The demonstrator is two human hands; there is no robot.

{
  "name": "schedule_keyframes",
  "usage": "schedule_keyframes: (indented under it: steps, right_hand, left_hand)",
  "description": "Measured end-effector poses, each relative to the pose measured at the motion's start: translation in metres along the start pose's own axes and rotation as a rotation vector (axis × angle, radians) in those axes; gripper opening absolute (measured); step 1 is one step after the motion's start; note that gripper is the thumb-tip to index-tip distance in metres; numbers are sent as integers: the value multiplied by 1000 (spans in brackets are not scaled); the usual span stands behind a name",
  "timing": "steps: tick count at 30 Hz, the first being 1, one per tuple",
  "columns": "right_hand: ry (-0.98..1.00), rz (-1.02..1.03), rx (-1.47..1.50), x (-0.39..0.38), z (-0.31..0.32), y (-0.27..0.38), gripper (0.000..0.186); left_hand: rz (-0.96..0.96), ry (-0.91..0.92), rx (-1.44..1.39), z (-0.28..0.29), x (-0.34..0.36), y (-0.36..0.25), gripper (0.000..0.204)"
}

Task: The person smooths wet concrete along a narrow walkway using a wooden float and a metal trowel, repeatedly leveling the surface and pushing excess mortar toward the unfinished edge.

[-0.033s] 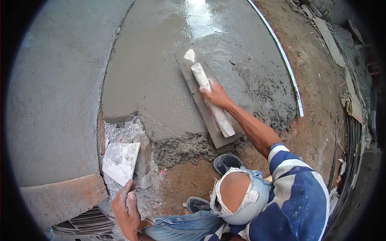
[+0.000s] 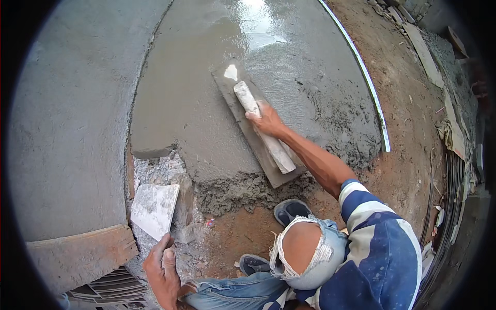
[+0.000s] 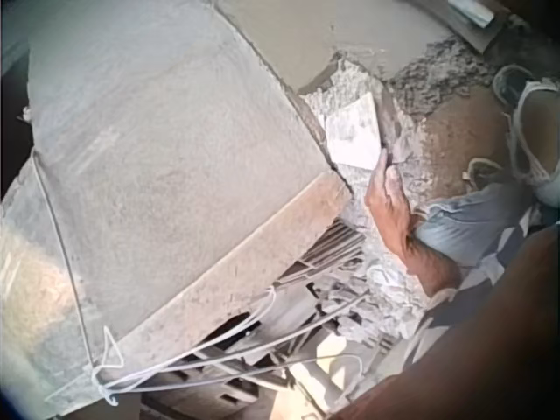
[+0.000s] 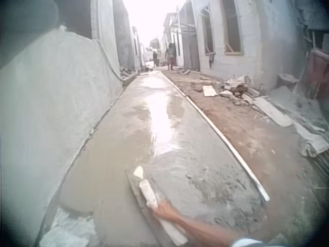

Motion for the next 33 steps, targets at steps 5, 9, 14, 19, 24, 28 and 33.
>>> schedule_keyframes:
  steps: [5,9,14,19,24,28,33]
  right_hand:
    - [134,36,-175,98,-64,11,50]
    - [184,-93,-102,154,-70,-13,51]
    - [21,-123,-160,182,-49,-18,60]
    - [-223,-131,-211,210,18,-59,60]
    - [-313,-221,-209,199,78,-88,64]
    - [-416,-277,-246,174,123,-123,65]
    - [-466,-370,-213,114,157,-138,63]
  left_hand:
    - [94,-6,-43,0,-2,17,53]
    - [137,96,109,3,15,1,45]
    - [193,127,48,-8,36,6,45]
    - [92,209,100,-19,63,-9,47]
    - [85,105,-60,-25,54,18,58]
    - [25,91,-77,-26,50,17,58]
    - [-14,206,63,-8,38,-15,50]
Point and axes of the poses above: each hand's wrist, its own x-axis towards the middle knuckle, its own z-axis out of the back of the hand, y = z × x, the point moved 2 cm from there along x, towards the middle knuckle, and after that the axes turned 1 degree about -z, right-handed, at the moved point
